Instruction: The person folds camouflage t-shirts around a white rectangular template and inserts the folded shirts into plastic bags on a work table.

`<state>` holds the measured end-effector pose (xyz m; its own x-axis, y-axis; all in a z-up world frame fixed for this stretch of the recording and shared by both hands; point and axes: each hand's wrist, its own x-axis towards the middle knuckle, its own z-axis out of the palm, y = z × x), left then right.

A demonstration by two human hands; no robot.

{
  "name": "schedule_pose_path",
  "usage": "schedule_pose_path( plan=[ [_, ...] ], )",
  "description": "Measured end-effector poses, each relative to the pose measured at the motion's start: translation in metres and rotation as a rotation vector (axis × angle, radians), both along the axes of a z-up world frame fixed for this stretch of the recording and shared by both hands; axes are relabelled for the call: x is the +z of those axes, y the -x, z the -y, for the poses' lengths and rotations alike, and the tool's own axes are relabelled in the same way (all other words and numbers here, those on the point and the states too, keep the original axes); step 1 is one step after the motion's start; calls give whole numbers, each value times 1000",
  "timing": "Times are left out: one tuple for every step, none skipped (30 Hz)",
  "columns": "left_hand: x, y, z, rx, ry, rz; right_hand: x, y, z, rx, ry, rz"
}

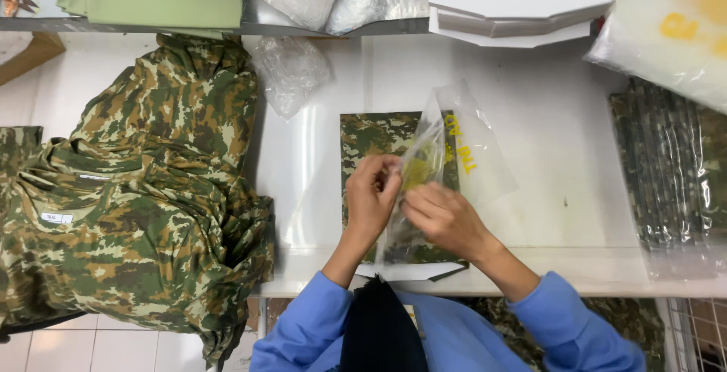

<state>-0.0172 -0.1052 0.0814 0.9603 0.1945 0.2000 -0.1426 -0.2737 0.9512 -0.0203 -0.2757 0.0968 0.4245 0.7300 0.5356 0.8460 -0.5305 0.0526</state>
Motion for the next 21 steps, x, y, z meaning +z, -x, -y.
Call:
schedule_pose_path(
  plan=[
    [11, 4, 4, -10, 0, -6, -24, 2, 2, -10, 0, -6],
    [22, 4, 10, -52, -89, 140, -47, -1, 6, -180, 95, -194],
    [34, 3, 15, -93, -177, 286, -69, -4, 10, -352, 187, -383],
    [33, 12, 28, -99, -171, 296, -27, -4, -1, -361, 189, -374],
    [30, 21, 39, -123, -286, 479, 14, -4, -14, -459, 151, -426],
    [27, 33, 50, -136, -406, 650, 54, -2, -29, -544, 114, -487],
    [48, 38, 53, -131, -404, 647, 44, 3, -25, -540, 119, -487],
    [68, 45, 54, -255, -411, 730, 33, 9, -24, -572, -86, -448],
    [89, 51, 55, -385, -414, 807, 22, 15, -22, -600, -291, -405],
    [68, 57, 56, -382, -416, 805, -5, 17, -22, -597, -290, -407],
    [48, 62, 58, -432, -508, 687, -32, 18, -22, -722, -102, -383],
    [28, 66, 61, -486, -597, 572, -59, 19, -21, -847, 89, -352],
    [21, 72, 64, -488, -596, 573, -61, 16, -16, -849, 89, -352],
    [13, 82, 68, -526, -594, 526, -64, 17, -12, -853, 130, -407],
    [6, 91, 71, -564, -591, 478, -68, 17, -8, -856, 171, -462],
    [7, 93, 72, -565, -590, 476, -46, 16, -13, -857, 173, -464],
    [8, 95, 73, -570, -570, 489, -23, 16, -19, -885, 455, -178],
    [9, 93, 74, -576, -551, 509, 0, 12, -23, -897, 726, 124],
    [23, 91, 72, -578, -550, 514, 6, 4, -20, -902, 726, 127],
    [36, 90, 70, -557, -508, 598, 11, -4, -17, -847, 503, -14],
    [49, 89, 68, -537, -466, 682, 16, -13, -15, -784, 279, -151]
  ],
)
